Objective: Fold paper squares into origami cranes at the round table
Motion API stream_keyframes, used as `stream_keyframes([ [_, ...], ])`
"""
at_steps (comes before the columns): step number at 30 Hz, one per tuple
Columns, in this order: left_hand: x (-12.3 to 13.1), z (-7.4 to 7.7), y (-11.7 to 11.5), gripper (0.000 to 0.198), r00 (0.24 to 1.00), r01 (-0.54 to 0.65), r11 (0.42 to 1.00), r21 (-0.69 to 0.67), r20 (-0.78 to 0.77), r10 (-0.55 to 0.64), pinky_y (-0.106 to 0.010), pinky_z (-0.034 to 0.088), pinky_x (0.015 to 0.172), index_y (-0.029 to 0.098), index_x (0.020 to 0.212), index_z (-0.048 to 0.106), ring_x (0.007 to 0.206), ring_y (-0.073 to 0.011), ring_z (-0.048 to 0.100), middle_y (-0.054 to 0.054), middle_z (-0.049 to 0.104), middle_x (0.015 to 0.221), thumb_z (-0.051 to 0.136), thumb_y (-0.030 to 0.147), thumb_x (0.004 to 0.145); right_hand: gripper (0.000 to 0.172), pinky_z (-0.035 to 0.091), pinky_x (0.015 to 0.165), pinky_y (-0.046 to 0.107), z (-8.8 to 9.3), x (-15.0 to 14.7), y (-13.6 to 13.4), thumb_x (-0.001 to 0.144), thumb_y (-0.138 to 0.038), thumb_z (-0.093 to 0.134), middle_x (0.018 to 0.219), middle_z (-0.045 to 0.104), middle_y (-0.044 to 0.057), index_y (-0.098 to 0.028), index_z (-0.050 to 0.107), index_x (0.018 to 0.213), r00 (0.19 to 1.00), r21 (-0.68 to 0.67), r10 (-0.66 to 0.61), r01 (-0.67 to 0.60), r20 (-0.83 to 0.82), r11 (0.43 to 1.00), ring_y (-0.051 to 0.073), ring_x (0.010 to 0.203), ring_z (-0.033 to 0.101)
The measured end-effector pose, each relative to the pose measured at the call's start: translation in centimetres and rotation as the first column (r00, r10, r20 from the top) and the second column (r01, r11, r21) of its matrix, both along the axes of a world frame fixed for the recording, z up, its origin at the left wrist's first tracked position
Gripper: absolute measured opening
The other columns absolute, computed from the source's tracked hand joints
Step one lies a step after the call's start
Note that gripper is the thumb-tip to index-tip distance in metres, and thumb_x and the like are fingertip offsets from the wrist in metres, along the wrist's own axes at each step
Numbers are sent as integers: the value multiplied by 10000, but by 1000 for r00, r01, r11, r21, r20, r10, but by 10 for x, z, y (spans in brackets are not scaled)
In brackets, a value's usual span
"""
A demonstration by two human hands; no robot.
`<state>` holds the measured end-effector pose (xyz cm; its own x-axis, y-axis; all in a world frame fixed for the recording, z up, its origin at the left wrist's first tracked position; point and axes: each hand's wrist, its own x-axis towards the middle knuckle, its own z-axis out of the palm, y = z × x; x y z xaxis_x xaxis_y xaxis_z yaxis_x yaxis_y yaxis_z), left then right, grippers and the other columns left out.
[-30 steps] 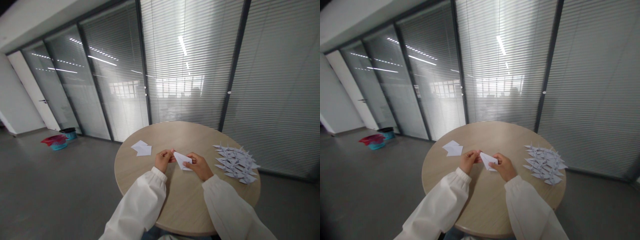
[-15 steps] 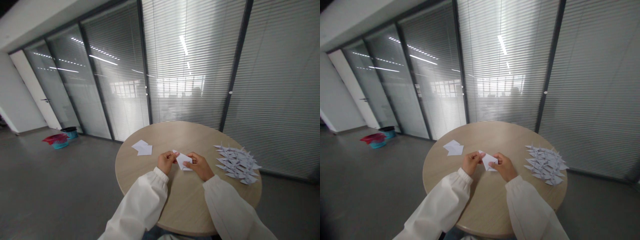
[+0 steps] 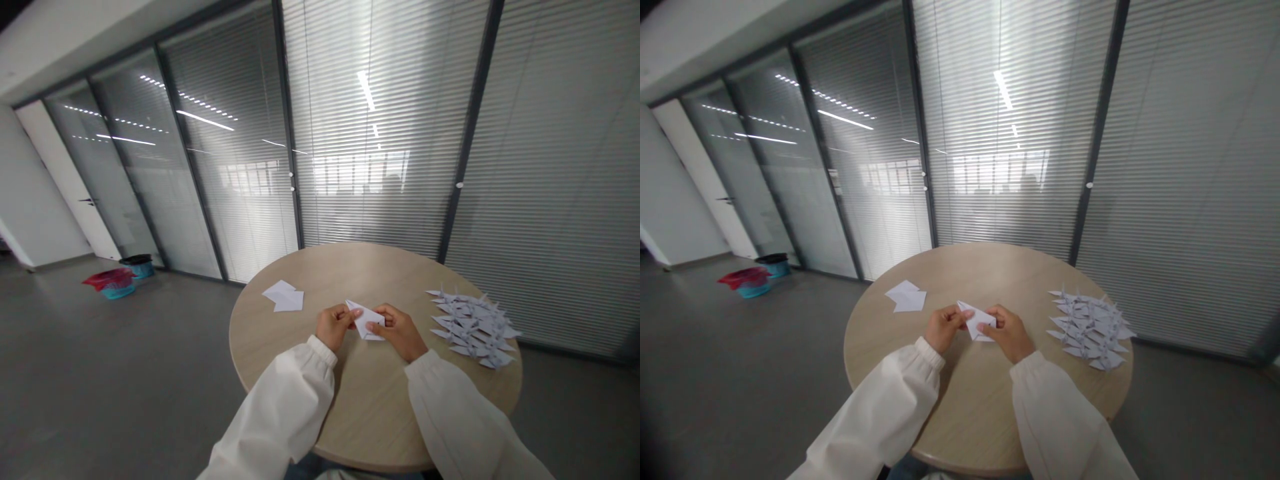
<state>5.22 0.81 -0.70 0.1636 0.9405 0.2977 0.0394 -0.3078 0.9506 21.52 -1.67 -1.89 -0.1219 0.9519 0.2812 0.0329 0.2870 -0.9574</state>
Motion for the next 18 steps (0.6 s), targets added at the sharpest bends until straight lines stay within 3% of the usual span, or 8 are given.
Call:
stream_keyframes([
  [9, 3, -3, 1, 387, 994, 106, 989, -105, 48, -101, -218, 441, 516, 112, 623, 653, 484, -100, 508, -13, 587, 526, 716, 488, 555, 429, 487, 634, 292, 3, -1, -3, 584, -471, 731, 762, 670, 45, -166, 549, 824, 999, 3, -45, 45, -6, 999, 195, 690, 621],
  [18, 2, -2, 0, 385, 995, 100, 995, -17, 7, -100, -191, 386, 478, 114, 561, 635, 458, -80, 460, 2, 547, 482, 685, 494, 597, 426, 490, 625, 295, 4, -1, -2, 576, -471, 738, 749, 677, 43, -167, 565, 819, 999, 19, -46, 47, -5, 999, 197, 676, 629],
])
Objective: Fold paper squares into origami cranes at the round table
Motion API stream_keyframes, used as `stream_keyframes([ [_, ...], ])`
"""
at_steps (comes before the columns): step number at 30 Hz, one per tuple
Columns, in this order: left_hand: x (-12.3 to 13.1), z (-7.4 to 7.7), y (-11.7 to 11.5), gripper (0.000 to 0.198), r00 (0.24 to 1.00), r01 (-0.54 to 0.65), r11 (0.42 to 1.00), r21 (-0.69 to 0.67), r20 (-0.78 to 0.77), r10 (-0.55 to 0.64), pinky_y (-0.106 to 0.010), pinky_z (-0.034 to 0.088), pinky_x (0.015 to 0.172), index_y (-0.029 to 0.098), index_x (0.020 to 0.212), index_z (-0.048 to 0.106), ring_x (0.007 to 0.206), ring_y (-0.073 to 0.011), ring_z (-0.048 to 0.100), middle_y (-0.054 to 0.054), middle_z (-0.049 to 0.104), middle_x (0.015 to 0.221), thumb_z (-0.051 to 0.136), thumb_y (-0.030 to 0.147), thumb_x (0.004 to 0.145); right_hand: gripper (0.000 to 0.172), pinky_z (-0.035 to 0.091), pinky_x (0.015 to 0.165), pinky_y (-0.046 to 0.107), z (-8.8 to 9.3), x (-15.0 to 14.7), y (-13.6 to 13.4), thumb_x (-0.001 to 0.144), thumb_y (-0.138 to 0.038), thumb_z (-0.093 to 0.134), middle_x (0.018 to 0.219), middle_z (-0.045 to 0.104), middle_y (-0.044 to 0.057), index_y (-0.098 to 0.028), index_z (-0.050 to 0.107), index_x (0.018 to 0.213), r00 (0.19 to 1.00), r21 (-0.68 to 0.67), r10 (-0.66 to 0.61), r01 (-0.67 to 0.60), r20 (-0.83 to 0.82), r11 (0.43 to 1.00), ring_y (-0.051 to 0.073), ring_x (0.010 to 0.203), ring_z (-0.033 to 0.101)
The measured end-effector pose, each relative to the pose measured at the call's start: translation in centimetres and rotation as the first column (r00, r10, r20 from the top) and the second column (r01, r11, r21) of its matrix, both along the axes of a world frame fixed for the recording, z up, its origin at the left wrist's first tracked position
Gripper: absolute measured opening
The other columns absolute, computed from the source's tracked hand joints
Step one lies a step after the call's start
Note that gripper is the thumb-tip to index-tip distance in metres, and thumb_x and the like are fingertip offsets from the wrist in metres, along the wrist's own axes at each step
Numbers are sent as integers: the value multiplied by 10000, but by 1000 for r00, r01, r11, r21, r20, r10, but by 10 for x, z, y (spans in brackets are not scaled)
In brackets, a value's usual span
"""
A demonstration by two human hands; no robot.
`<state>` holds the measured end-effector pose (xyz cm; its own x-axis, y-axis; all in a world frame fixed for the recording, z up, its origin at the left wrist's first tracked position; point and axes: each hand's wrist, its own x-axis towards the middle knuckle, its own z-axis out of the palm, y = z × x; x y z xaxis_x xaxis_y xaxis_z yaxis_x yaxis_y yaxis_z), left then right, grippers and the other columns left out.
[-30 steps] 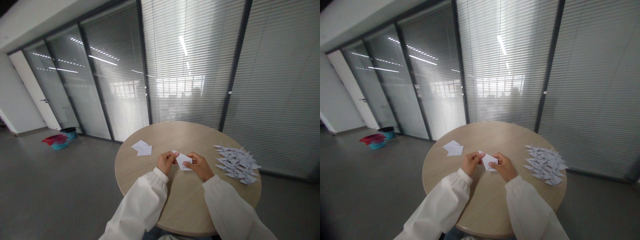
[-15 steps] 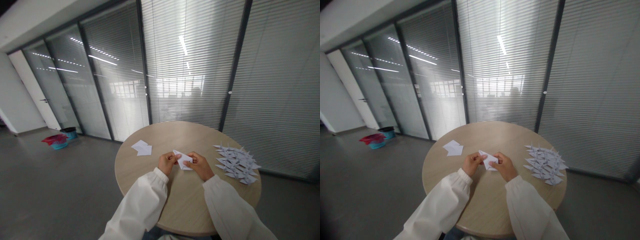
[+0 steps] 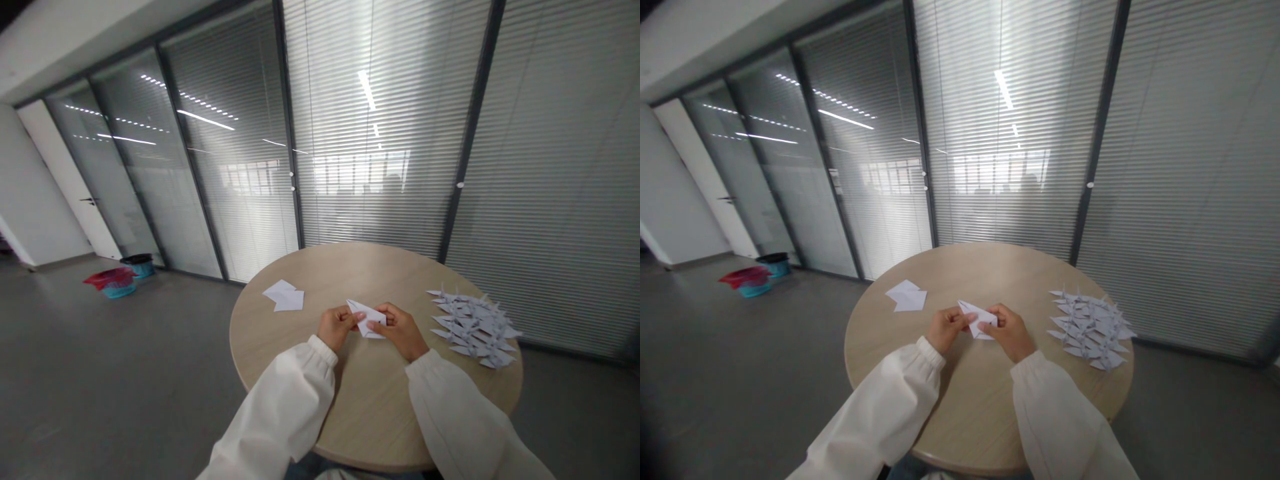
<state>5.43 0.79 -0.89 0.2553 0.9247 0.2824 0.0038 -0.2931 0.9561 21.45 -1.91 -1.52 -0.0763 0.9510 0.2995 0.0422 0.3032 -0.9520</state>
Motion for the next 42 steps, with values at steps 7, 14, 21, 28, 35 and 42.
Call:
stream_keyframes([
  [7, 1, -2, 2, 377, 997, 53, 996, -75, 64, -48, -222, 450, 539, 122, 644, 656, 512, -106, 530, -14, 604, 555, 710, 488, 568, 402, 484, 622, 286, -1, 1, 1, 577, -439, 742, 746, 676, 38, -167, 572, 819, 1000, 9, -16, 16, -5, 1000, 190, 671, 623],
  [14, 0, -4, 2, 358, 998, 60, 992, -110, 38, -56, -209, 418, 510, 116, 628, 654, 483, -95, 509, -16, 603, 542, 736, 453, 542, 377, 472, 600, 275, -1, 0, 2, 583, -419, 737, 735, 666, 32, -171, 566, 809, 998, 22, -70, 70, -5, 997, 186, 654, 612],
  [21, 1, -2, -1, 389, 998, 55, 996, -70, 28, -53, -207, 379, 505, 102, 602, 640, 475, -84, 471, -11, 574, 517, 723, 479, 547, 366, 470, 606, 267, -1, 1, 2, 596, -399, 737, 748, 667, 32, -166, 559, 817, 999, 15, -42, 42, 1, 999, 180, 668, 613],
  [28, -1, -10, 6, 402, 997, 35, 999, -2, -67, -36, -201, 340, 490, 98, 601, 612, 471, -76, 435, 10, 523, 497, 673, 495, 606, 354, 476, 622, 271, -5, 2, 5, 608, -388, 736, 753, 666, 34, -157, 570, 821, 1000, 2, -15, 15, 4, 1000, 186, 690, 620],
  [35, -5, -8, 6, 397, 980, -55, 997, 63, -188, 66, -197, 321, 464, 113, 585, 597, 450, -73, 433, 14, 523, 489, 632, 502, 653, 335, 482, 651, 283, -5, 2, 4, 616, -351, 740, 782, 675, 47, -155, 572, 830, 998, -9, 45, -46, -47, 999, 195, 717, 624],
  [42, 1, -10, 6, 431, 992, 16, 998, -64, -124, -24, -217, 413, 515, 121, 643, 593, 489, -100, 521, -7, 592, 538, 660, 544, 593, 333, 465, 627, 272, -5, 4, 4, 613, -351, 742, 756, 667, 43, -150, 577, 822, 998, -9, 5, -6, -66, 1000, 187, 690, 613],
])
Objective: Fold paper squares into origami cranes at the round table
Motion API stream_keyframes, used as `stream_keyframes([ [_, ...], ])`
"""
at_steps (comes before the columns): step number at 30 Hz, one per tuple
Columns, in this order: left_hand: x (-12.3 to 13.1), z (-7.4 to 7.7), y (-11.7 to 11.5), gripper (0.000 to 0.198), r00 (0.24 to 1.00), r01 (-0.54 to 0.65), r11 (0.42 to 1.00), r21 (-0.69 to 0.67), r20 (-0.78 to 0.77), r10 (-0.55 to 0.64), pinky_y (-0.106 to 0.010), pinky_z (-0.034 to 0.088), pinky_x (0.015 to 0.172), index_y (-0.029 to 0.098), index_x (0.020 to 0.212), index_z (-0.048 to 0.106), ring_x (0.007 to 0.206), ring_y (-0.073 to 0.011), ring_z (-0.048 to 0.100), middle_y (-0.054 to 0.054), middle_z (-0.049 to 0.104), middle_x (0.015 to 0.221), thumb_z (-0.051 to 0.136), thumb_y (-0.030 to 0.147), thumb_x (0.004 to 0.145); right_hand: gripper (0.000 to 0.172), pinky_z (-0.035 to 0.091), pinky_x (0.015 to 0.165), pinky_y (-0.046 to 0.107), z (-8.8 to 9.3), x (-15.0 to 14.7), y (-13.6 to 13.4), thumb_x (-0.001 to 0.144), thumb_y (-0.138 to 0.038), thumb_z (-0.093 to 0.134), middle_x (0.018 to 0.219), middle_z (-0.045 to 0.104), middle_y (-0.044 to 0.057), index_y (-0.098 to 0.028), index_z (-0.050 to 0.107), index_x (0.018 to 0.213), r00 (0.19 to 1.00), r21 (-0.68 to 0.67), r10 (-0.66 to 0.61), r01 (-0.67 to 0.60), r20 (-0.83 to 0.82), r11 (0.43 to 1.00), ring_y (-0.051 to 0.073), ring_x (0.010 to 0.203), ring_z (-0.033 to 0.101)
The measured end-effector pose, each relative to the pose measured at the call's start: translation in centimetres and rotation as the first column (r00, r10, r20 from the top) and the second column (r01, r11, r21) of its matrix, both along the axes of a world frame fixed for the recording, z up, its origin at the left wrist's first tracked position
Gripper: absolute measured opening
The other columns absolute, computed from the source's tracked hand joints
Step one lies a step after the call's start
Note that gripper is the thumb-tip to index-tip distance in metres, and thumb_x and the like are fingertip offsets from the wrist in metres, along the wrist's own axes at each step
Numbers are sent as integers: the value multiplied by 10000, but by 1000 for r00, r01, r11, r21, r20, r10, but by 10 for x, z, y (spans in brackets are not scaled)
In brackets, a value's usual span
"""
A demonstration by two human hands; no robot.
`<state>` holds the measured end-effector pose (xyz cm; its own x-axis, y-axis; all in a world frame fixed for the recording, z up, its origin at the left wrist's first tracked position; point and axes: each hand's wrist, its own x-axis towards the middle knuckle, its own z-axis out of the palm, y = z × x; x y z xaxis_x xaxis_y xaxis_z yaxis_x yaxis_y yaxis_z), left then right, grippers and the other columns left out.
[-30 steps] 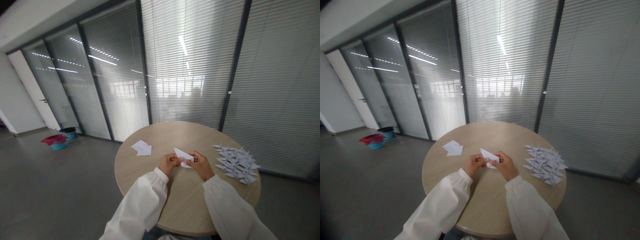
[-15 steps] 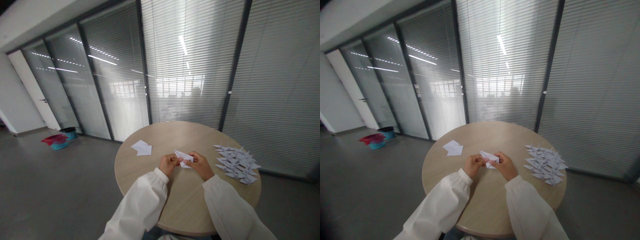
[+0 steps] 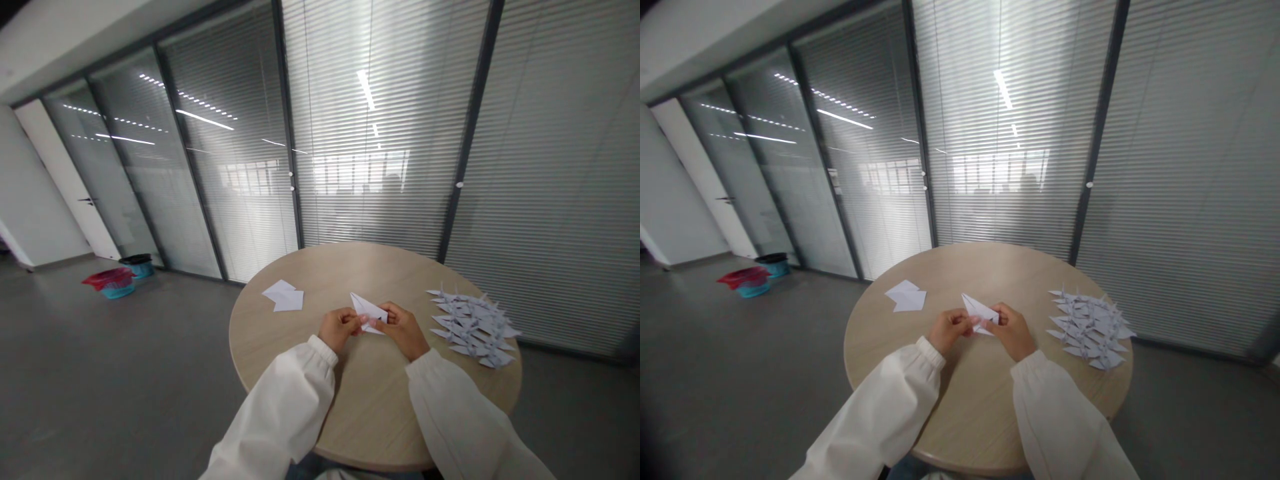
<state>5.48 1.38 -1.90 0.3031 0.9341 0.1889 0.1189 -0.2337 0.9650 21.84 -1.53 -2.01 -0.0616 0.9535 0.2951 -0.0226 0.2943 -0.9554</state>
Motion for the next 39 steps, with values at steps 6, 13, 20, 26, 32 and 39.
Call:
stream_keyframes([
  [6, 1, 1, -4, 436, 1000, 24, 999, -39, -3, -24, -227, 435, 529, 135, 610, 556, 530, -133, 584, -3, 597, 521, 655, 559, 581, 344, 451, 598, 256, 4, -2, -1, 594, -367, 752, 725, 657, 27, -154, 577, 799, 1000, -18, -1, 1, -31, 1000, 174, 655, 600],
  [13, -3, 3, -7, 400, 995, -4, 998, 56, -103, 10, -216, 416, 512, 138, 627, 579, 493, -112, 546, 0, 594, 520, 597, 535, 667, 326, 432, 573, 239, 2, -1, 0, 614, -365, 736, 711, 644, 14, -150, 587, 810, 1000, 5, 18, -18, 14, 1000, 162, 641, 585],
  [20, -1, 0, -4, 433, 990, 77, 992, 97, -123, -65, -215, 411, 560, 140, 653, 554, 532, -105, 523, -5, 587, 563, 518, 566, 726, 341, 445, 592, 243, 5, 0, -2, 619, -388, 729, 734, 658, 23, -151, 598, 826, 1000, 13, -4, 4, -12, 1000, 169, 660, 598],
  [26, -3, 4, -7, 461, 955, 82, 967, 242, -296, -7, -204, 306, 511, 137, 617, 537, 499, -82, 410, 31, 455, 506, 406, 536, 808, 353, 450, 611, 246, 6, 0, -2, 610, -392, 740, 737, 657, 12, -158, 592, 828, 997, 8, 5, -4, -76, 1000, 164, 663, 597],
  [32, -2, 11, -12, 447, 947, 99, 918, 385, -320, 32, -209, 244, 500, 148, 548, 453, 531, -81, 325, 39, 347, 525, 396, 496, 823, 366, 463, 649, 275, 3, 0, -1, 625, -402, 734, 788, 669, 44, -148, 592, 847, 996, 6, 57, -56, -72, 998, 185, 702, 608],
  [39, -2, 12, -13, 454, 962, 121, 933, 340, -270, -26, -209, 258, 496, 150, 533, 440, 511, -78, 337, 40, 355, 504, 409, 508, 809, 416, 474, 660, 294, -1, 1, 2, 603, -444, 740, 762, 667, 45, -147, 607, 862, 998, -12, 55, -55, -36, 998, 204, 713, 613],
])
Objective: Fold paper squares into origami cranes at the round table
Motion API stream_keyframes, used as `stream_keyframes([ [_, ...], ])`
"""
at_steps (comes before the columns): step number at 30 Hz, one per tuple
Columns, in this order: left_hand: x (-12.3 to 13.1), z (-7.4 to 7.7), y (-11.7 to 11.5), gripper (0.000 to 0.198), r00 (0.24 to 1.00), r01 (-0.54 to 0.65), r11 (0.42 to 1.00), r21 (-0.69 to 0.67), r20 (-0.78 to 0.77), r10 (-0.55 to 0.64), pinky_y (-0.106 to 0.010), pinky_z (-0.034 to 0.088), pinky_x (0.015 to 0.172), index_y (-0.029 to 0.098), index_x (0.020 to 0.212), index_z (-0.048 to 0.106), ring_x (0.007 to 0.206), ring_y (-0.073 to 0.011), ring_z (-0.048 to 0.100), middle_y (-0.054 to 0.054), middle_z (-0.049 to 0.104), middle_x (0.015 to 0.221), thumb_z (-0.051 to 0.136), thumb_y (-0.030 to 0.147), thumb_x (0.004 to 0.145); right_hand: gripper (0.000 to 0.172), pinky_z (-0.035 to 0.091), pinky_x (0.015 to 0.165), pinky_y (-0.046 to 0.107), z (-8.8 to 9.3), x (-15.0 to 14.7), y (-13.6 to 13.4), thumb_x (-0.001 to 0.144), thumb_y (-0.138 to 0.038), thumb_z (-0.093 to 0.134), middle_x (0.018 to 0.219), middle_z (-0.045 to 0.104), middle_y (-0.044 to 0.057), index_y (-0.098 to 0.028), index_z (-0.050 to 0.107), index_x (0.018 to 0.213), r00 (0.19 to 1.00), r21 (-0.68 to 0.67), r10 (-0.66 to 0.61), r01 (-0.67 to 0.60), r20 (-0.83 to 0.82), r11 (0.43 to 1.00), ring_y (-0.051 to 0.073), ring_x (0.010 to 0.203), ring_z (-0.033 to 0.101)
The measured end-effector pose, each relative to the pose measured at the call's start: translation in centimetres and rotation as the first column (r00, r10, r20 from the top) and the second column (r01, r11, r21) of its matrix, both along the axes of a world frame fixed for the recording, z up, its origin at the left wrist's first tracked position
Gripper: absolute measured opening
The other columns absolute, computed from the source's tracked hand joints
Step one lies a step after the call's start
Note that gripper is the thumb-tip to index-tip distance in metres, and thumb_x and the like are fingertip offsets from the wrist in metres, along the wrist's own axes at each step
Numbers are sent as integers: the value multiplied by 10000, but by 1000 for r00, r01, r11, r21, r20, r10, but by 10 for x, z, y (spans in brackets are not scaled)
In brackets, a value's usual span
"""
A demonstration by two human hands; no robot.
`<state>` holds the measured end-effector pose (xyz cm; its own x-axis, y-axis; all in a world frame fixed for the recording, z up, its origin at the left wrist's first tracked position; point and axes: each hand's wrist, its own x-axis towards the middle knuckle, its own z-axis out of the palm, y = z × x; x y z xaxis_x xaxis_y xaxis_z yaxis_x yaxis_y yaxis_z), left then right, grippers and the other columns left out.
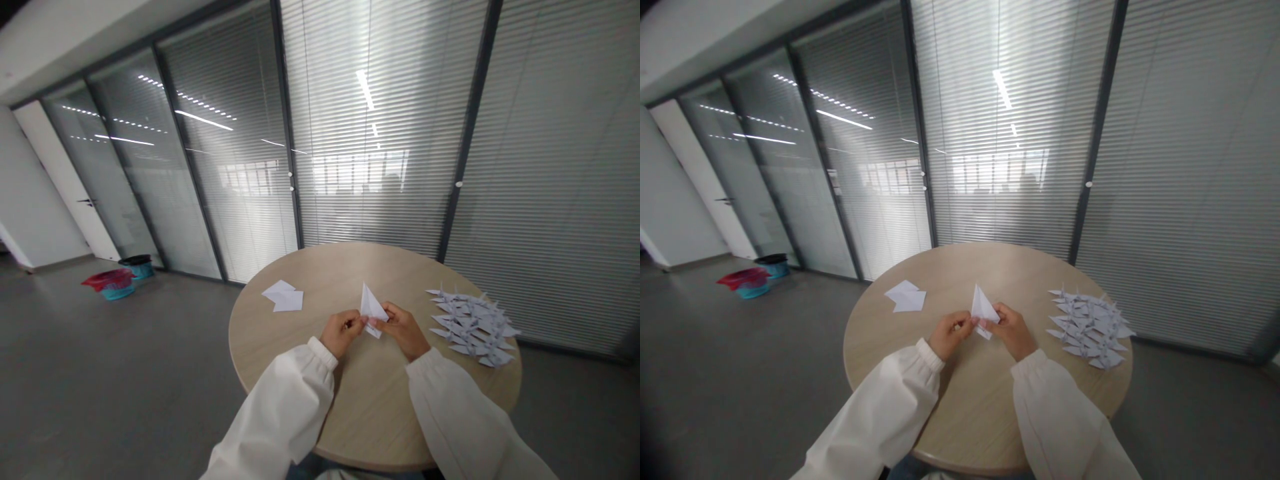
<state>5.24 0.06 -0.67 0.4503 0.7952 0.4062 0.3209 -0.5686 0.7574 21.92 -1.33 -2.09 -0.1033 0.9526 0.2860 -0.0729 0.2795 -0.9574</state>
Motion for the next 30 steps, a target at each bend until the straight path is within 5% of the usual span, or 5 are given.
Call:
stream_keyframes([
  [11, 1, -1, 2, 436, 990, -129, 992, 14, 52, 128, -203, 303, 523, 146, 595, 493, 535, -86, 393, 31, 428, 539, 417, 517, 812, 417, 471, 669, 292, 2, -2, -3, 589, -432, 748, 742, 654, 20, -146, 609, 859, 996, -30, 85, -85, -9, 996, 189, 713, 611],
  [18, -2, 0, 0, 436, 990, -140, 981, 135, 6, 140, -215, 292, 545, 148, 569, 471, 555, -88, 365, 29, 394, 545, 397, 484, 836, 422, 474, 669, 292, 2, -1, -3, 588, -442, 746, 755, 653, 27, -147, 598, 851, 991, -26, 126, -125, 37, 992, 196, 732, 613],
  [30, 0, 2, 0, 392, 983, -155, 988, 14, 106, 153, -206, 284, 504, 150, 656, 509, 530, -83, 377, 37, 419, 551, 446, 510, 797, 414, 460, 667, 279, 2, -4, -4, 560, -452, 742, 744, 641, 9, -157, 580, 801, 983, -54, 166, -162, 78, 985, 182, 731, 599],
])
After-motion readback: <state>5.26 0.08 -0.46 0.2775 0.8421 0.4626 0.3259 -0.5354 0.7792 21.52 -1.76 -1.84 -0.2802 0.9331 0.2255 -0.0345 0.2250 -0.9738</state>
